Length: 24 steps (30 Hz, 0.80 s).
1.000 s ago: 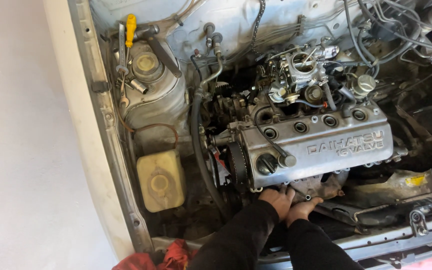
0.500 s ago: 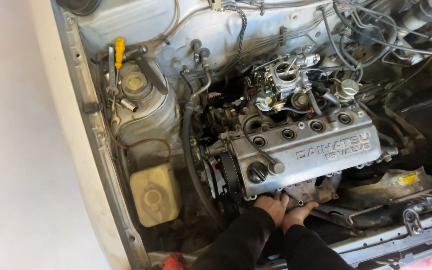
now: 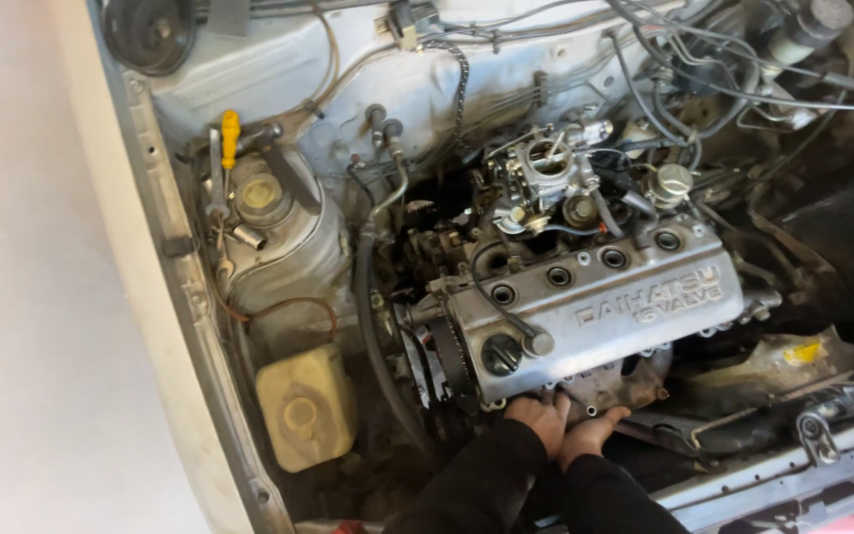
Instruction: The person works on a car engine, using a wrench to tighten bolts on the exhaust manifold. They also briefly pet a black cat that appears in the background.
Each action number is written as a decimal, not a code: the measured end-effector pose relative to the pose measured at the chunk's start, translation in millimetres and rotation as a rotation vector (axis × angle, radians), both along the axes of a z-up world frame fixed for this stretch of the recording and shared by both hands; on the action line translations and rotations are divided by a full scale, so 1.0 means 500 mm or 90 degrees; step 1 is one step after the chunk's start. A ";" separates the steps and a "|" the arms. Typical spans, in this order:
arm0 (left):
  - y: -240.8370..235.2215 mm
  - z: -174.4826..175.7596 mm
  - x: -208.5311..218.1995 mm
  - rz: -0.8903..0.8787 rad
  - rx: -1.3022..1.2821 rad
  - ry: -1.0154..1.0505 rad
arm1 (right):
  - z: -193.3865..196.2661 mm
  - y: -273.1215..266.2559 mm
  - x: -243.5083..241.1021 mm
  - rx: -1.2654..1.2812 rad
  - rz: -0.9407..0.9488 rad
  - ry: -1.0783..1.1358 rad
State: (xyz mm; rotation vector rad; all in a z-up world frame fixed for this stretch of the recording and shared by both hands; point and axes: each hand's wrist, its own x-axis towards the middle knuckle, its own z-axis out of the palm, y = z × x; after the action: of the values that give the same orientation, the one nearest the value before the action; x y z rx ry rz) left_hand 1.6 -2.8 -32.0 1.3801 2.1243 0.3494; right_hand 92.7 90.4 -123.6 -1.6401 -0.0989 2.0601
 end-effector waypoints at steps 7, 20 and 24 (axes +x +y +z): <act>0.006 0.021 -0.011 -0.050 -0.051 -0.012 | -0.006 -0.012 -0.002 -0.002 -0.045 0.017; 0.007 0.054 -0.027 -0.058 -0.107 -0.038 | 0.018 -0.021 -0.019 -0.085 -0.069 0.071; 0.013 0.064 -0.032 -0.067 -0.097 -0.033 | 0.001 -0.016 -0.021 -0.080 -0.083 0.058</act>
State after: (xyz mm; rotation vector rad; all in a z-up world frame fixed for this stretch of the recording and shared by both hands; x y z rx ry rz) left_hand -14.3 3.6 -0.1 1.3736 1.9830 0.1760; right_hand 82.0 82.3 -123.1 -1.5780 0.1679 2.0737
